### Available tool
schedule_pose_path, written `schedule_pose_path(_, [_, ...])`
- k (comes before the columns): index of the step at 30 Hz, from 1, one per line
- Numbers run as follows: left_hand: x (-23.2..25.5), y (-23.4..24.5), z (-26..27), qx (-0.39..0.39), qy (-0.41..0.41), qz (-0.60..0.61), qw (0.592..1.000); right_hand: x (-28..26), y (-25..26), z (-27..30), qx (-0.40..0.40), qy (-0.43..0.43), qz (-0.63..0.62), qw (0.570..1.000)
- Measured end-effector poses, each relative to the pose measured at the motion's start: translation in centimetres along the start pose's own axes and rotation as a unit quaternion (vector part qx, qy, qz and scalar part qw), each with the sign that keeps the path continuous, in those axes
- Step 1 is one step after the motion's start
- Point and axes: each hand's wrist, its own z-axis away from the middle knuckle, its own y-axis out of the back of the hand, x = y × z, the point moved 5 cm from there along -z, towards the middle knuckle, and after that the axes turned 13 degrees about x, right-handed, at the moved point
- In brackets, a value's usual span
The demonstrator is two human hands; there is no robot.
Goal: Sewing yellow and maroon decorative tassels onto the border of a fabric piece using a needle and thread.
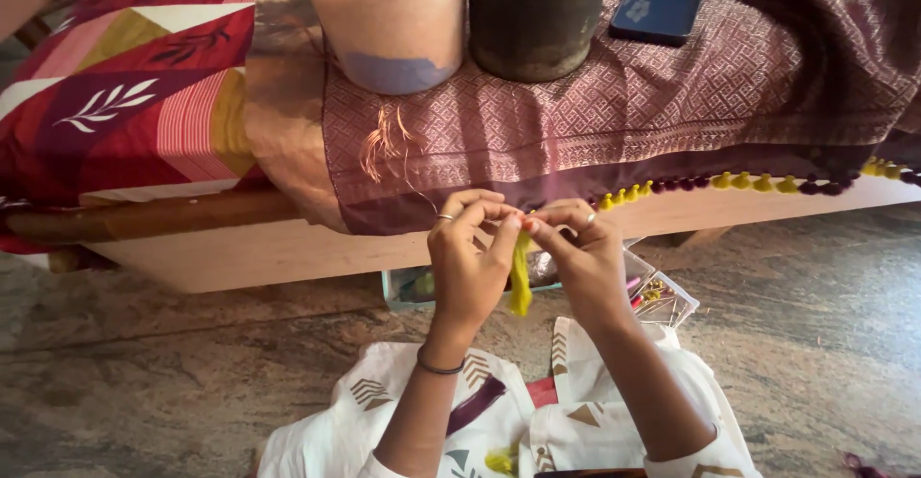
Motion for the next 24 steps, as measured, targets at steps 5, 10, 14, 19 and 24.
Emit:
schedule_pose_path(5, [-1.0,-0.6,0.3,0.04,-0.036,-0.024,0.998,0.2,-0.7,-0.4,0.022,-0.041,-0.178,0.983])
schedule_pose_path(10, [-0.2,-0.4,-0.2,0.099,-0.081,-0.051,0.991,0.5,-1.8,-1.4,0.002,-0.173,-0.337,0.926])
schedule_pose_path(14, [-3.2,-2.3,-0.3,-0.121,0.06,0.229,0.964,0.1,-2.1,-1.4,-0.002,-0.245,-0.349,0.904])
schedule_pose_path(19, [-3.5,-3.2,-0.7,-0.266,0.176,0.292,0.902,0.4,-2.8,-1.7,-0.108,-0.24,-0.406,0.875])
schedule_pose_path(24, [-1.7,-2.2,-1.6,-0.245,-0.046,0.103,0.963,2.2,-2.7,-2.0,0.02,-0.292,-0.358,0.886])
